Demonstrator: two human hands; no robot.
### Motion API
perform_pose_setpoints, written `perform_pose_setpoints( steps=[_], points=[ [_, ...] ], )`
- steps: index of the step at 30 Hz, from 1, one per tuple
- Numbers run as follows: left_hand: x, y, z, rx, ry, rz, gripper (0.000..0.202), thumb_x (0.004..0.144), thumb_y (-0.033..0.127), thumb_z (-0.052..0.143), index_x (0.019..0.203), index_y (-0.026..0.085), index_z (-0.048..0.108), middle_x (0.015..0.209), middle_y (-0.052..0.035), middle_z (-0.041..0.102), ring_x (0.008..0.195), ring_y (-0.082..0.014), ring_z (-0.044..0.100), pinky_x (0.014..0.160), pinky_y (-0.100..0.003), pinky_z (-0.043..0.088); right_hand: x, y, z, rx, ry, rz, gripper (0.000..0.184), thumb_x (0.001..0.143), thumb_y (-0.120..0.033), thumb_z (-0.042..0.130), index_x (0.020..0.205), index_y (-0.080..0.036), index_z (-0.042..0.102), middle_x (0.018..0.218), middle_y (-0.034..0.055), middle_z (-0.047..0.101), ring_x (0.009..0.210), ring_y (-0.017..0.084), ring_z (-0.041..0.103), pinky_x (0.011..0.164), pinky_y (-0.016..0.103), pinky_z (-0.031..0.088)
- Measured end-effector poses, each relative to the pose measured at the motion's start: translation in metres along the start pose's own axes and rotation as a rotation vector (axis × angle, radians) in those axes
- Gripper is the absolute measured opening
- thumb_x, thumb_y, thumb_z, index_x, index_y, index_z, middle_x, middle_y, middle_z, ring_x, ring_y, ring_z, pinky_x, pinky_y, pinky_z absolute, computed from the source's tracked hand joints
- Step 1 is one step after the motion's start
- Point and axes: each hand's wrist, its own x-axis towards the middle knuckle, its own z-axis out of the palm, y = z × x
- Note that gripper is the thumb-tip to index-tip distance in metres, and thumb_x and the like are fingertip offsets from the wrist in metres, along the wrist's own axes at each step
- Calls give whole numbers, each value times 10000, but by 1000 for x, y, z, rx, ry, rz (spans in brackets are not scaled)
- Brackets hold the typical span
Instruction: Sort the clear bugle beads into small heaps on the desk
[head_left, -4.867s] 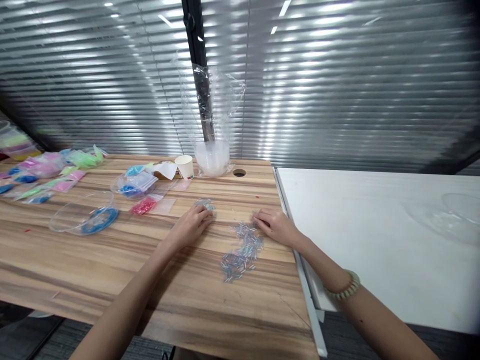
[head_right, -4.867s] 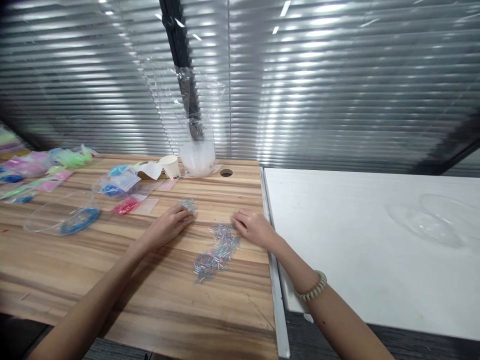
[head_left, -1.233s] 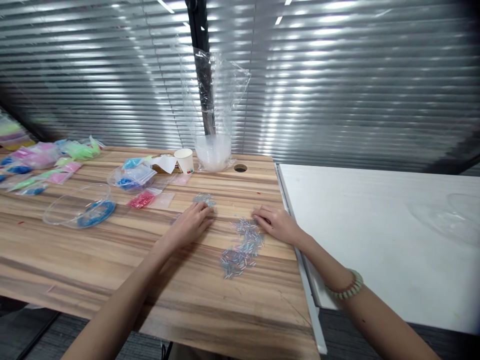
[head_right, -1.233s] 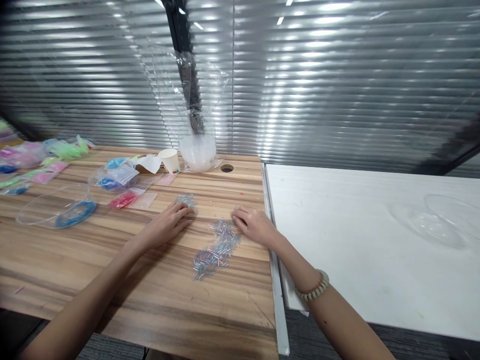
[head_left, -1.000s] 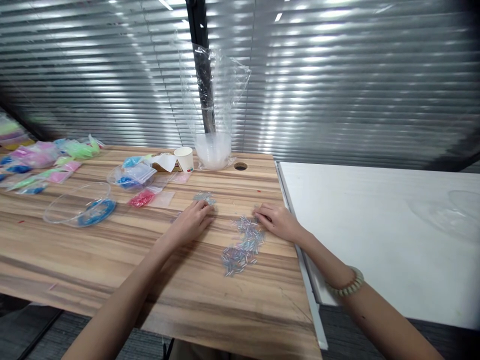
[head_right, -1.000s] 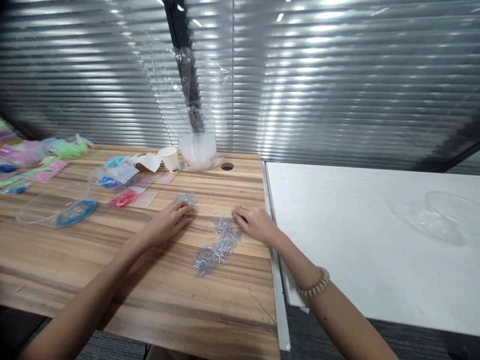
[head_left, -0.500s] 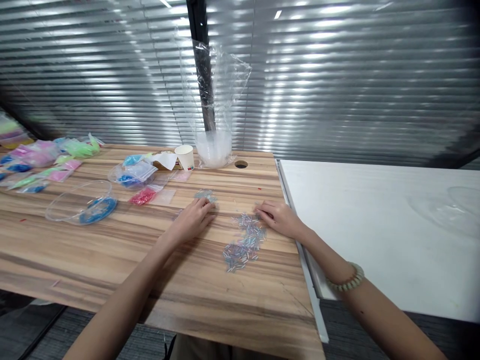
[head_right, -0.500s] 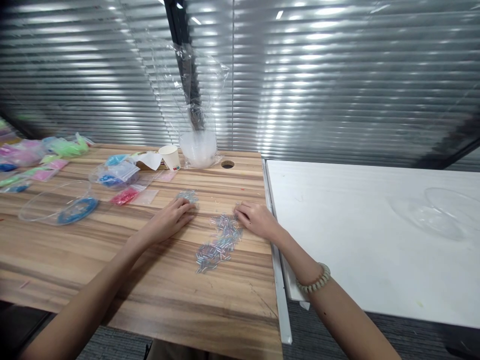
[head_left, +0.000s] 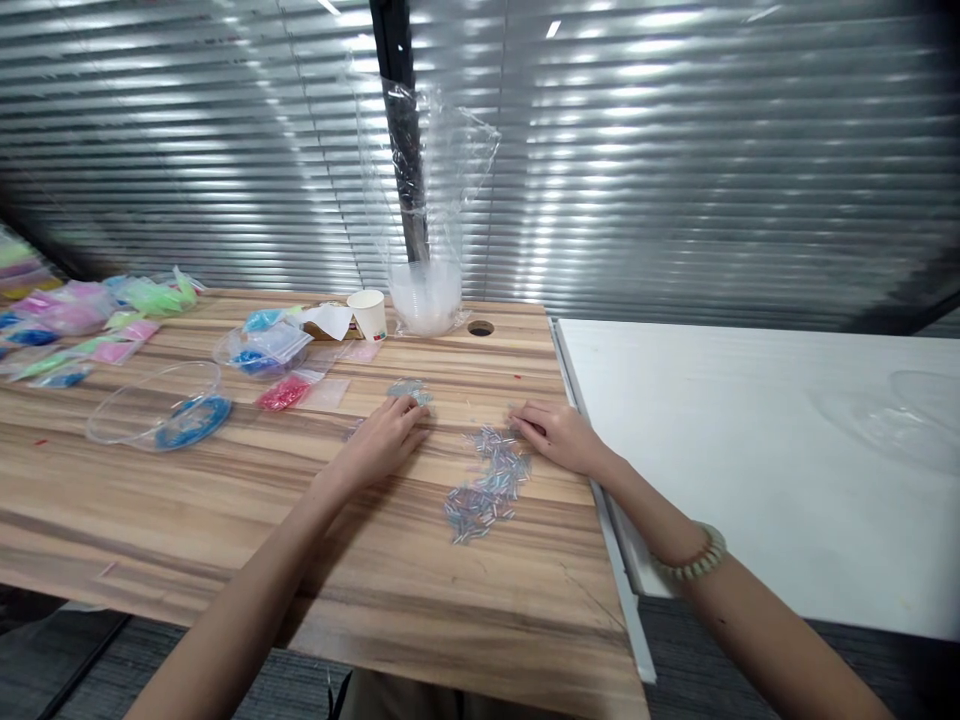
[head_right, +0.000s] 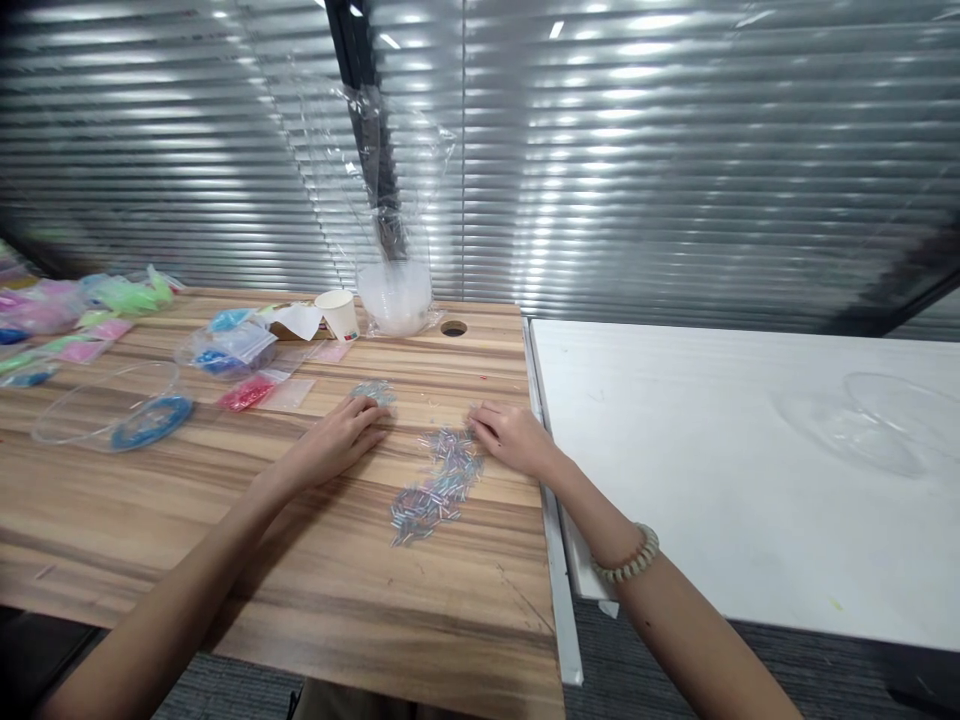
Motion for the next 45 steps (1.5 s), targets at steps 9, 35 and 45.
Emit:
perform_pose_setpoints(
  steps=[9,35,45],
  points=[
    [1,2,-1,21,-7,-2,189,928,221,410,1039,157,549,977,-86,510,942,-216,501,865,-369,431,0,-1,-1,-8,-6,0,257,948,-238,370,906,-184,618,877,57,660,818,182,612,734,300,456],
    [-1,-1,4,45,11,5,205,931,228,420,1080,152,540,986,-87,500,953,-220,485,866,-371,430,0,2,1,-23,-18,-5,251,941,-216,381,903,-178,627,854,53,652,790,174,603,704,280,442],
    [0,-1,5,39,28,27,205,930,235,417,1070,151,541,989,-87,498,942,-218,485,862,-374,430,-1,1,1,-27,-32,8,233,935,-210,396,927,-173,626,882,54,649,817,174,601,721,275,438]
  ],
)
